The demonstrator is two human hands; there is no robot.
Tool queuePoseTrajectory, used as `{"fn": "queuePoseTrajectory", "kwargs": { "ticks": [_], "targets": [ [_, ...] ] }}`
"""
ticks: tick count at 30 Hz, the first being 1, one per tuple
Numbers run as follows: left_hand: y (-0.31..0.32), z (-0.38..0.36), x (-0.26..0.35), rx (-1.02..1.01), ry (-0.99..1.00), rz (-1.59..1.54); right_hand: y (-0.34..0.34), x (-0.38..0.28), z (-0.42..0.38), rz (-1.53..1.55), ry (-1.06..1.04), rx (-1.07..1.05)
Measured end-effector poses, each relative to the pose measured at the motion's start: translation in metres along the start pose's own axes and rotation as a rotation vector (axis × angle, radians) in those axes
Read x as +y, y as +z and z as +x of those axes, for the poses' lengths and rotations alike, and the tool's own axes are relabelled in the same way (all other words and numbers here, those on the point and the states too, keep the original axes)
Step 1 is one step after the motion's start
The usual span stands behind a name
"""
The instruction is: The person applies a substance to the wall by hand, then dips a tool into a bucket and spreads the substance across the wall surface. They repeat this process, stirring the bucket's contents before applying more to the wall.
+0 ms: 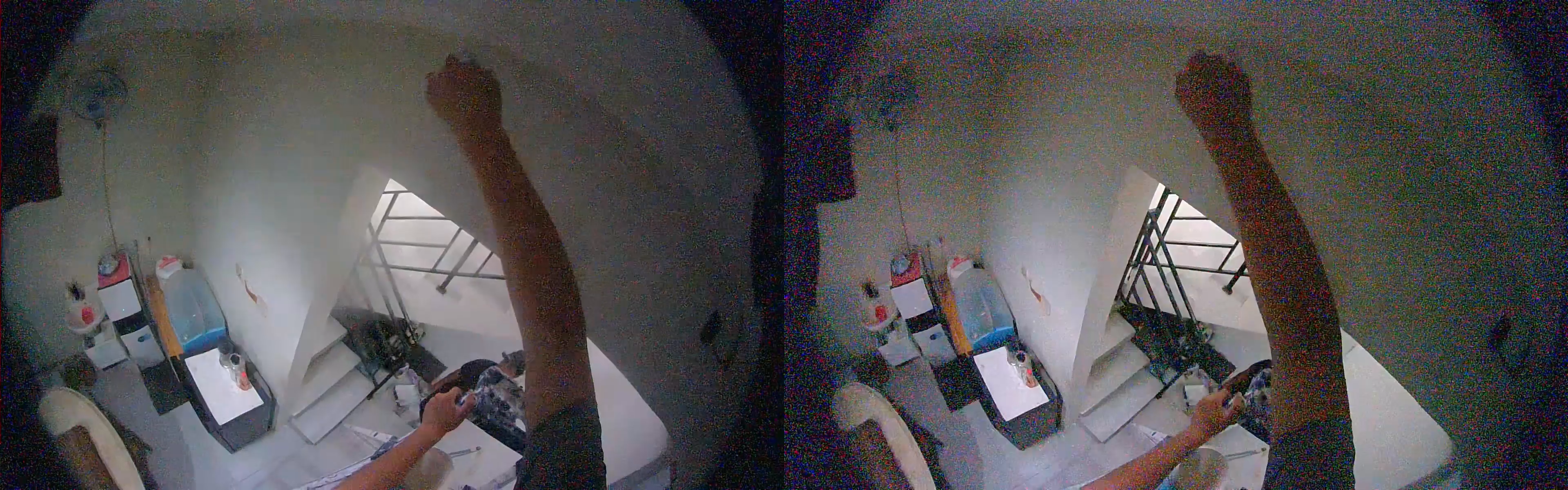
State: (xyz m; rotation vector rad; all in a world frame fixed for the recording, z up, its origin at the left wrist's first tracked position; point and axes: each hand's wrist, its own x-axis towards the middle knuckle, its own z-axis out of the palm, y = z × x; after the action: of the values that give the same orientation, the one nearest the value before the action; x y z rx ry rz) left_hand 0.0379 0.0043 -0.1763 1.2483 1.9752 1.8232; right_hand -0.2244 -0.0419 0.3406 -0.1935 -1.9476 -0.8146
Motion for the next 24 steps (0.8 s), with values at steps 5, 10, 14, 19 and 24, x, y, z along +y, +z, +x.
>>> {"fn": "queuePoseTrajectory", "kwargs": {
  "ticks": [5, 10, 14, 19, 24],
  "targets": [
    [-0.014, 0.002, 0.014, -0.001, -0.027, 0.016, -0.001, -0.067, -0.048, 0.321, -0.091, -0.092],
    [-0.025, 0.001, 0.023, -0.060, -0.091, -0.022, 0.002, -0.063, -0.020, 0.372, -0.027, -0.021],
    [-0.029, -0.003, 0.025, -0.009, -0.020, 0.011, 0.002, -0.032, 0.004, 0.263, -0.048, 0.213],
    [-0.020, -0.003, 0.010, -0.062, 0.002, -0.060, 0.009, -0.065, -0.017, 0.321, -0.014, -0.093],
    [-0.014, -0.002, 0.005, -0.024, -0.019, -0.039, 0.011, -0.076, -0.025, 0.349, -0.085, 0.060]
  ]
}}
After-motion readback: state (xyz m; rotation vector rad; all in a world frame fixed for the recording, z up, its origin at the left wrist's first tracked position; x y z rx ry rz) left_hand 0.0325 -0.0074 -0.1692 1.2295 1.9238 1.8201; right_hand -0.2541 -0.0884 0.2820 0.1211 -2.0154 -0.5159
